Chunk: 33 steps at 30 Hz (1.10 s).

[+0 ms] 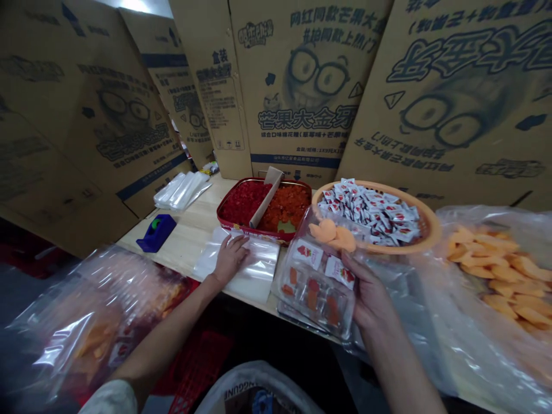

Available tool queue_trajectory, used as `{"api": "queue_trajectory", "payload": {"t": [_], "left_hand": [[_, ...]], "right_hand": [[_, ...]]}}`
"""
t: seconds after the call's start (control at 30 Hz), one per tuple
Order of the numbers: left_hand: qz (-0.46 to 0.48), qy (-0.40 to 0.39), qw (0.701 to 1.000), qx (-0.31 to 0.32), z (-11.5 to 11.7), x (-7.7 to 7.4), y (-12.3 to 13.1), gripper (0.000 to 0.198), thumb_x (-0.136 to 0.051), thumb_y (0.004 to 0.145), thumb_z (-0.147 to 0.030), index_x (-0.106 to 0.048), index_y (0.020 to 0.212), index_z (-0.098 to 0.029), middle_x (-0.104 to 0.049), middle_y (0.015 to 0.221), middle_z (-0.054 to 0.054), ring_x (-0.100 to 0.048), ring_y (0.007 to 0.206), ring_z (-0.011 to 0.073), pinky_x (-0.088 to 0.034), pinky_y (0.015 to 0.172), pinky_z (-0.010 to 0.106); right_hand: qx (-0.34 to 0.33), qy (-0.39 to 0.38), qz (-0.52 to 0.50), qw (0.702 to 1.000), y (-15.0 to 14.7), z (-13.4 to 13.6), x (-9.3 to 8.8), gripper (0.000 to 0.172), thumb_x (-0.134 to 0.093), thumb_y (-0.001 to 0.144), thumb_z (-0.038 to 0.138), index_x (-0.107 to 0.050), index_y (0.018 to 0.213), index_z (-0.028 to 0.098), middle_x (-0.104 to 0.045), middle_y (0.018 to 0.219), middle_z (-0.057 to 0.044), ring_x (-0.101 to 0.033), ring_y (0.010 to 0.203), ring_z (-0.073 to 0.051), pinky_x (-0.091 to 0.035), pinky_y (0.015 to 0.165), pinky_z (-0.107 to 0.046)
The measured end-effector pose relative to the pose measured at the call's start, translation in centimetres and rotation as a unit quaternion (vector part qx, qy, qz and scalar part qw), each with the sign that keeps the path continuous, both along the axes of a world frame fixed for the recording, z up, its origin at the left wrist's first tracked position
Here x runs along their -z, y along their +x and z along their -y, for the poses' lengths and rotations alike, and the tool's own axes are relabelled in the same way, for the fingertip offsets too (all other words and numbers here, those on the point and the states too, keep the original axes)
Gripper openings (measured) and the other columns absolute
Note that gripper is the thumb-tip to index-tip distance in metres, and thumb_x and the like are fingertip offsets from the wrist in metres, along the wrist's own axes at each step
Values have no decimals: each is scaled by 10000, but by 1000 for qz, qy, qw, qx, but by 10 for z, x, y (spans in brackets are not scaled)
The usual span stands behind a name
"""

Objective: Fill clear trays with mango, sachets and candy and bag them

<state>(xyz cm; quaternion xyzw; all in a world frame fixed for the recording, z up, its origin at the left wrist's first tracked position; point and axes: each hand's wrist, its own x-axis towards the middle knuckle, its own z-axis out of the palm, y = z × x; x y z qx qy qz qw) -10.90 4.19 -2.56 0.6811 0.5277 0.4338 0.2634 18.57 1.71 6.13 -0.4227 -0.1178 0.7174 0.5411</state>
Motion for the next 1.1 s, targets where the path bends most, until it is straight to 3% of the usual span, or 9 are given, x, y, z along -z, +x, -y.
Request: {"api": "queue_trajectory", "payload": {"t": [0.17, 0.27, 0.4, 0.6, 0.7, 0.77, 0.83, 0.93, 1.1], "left_hand": [[-20, 31, 999, 2, 7, -38, 2, 12, -575, 746, -229, -584, 745, -237, -545, 1224, 71, -367, 1234, 242, 3, 1076, 450], [-35, 7, 999, -3, 5, -52, 0, 49, -572, 742, -236, -567, 791, -233, -600, 1096, 81, -469, 1110, 252, -117, 1055, 449], [-59, -24, 998, 4, -1, -49, -2, 86, -617, 682, -191, -569, 739, -232, -612, 834, 49, -539, 879, 241, -320, 922, 394], [-58, -41, 997, -24, -12, -33, 1, 379, -690, 576, -135, -585, 925, -236, -573, 863, 34, -503, 890, 233, -319, 897, 374], [-47, -66, 996, -32, -15, -33, 1, 259, -693, 554, -153, -589, 785, -204, -541, 779, 20, -493, 809, 210, -352, 829, 348], [-33, -90, 995, -30, -13, -36, 1, 158, -669, 576, -186, -558, 688, -187, -515, 703, 3, -484, 730, 183, -368, 769, 328], [-7, -115, 993, -22, -8, -41, 2, 118, -616, 630, -224, -539, 709, -182, -510, 683, -10, -481, 693, 161, -375, 723, 304], [41, -147, 988, -4, 3, -53, 10, 136, -539, 702, -269, -518, 800, -176, -521, 703, -13, -493, 700, 147, -378, 689, 275], [91, -160, 983, 2, 25, -69, 28, 266, -458, 792, -419, -474, 678, -179, -488, 652, -19, -457, 679, 127, -355, 690, 260]], "right_hand": [[10, 3, -10, 1000, 4, 1, -1, 153, -572, 678, 86, -648, 725, 211, -699, 681, -18, -663, 604, -216, -579, 684, -405], [6, 7, -17, 1000, 7, -1, 3, 152, -584, 682, 102, -652, 748, 220, -705, 710, -13, -666, 628, -221, -579, 688, -401], [-19, 35, -14, 999, 7, 0, 6, 134, -595, 686, 114, -655, 760, 209, -706, 719, -18, -667, 628, -219, -578, 684, -407], [9, -17, -33, 999, 9, 5, 0, 160, -572, 699, 92, -656, 800, 183, -701, 680, -9, -648, 541, -183, -586, 571, -346], [23, -3, -24, 999, 12, 5, 1, 142, -580, 697, 103, -652, 789, 185, -699, 673, 0, -645, 532, -174, -583, 569, -335], [26, 4, -19, 999, 14, 3, 3, 141, -583, 694, 108, -651, 781, 195, -697, 667, 6, -648, 541, -176, -583, 598, -347], [25, -6, -19, 999, 14, 2, 3, 151, -571, 699, 114, -653, 795, 196, -697, 669, -1, -652, 560, -186, -581, 632, -365], [27, -7, -30, 999, 12, 0, 0, 170, -553, 707, 124, -656, 821, 198, -695, 665, -10, -656, 580, -195, -576, 657, -374], [31, 16, -50, 998, 11, -2, -6, 172, -566, 682, 108, -651, 794, 207, -692, 656, -7, -660, 604, -194, -576, 660, -356]]}}
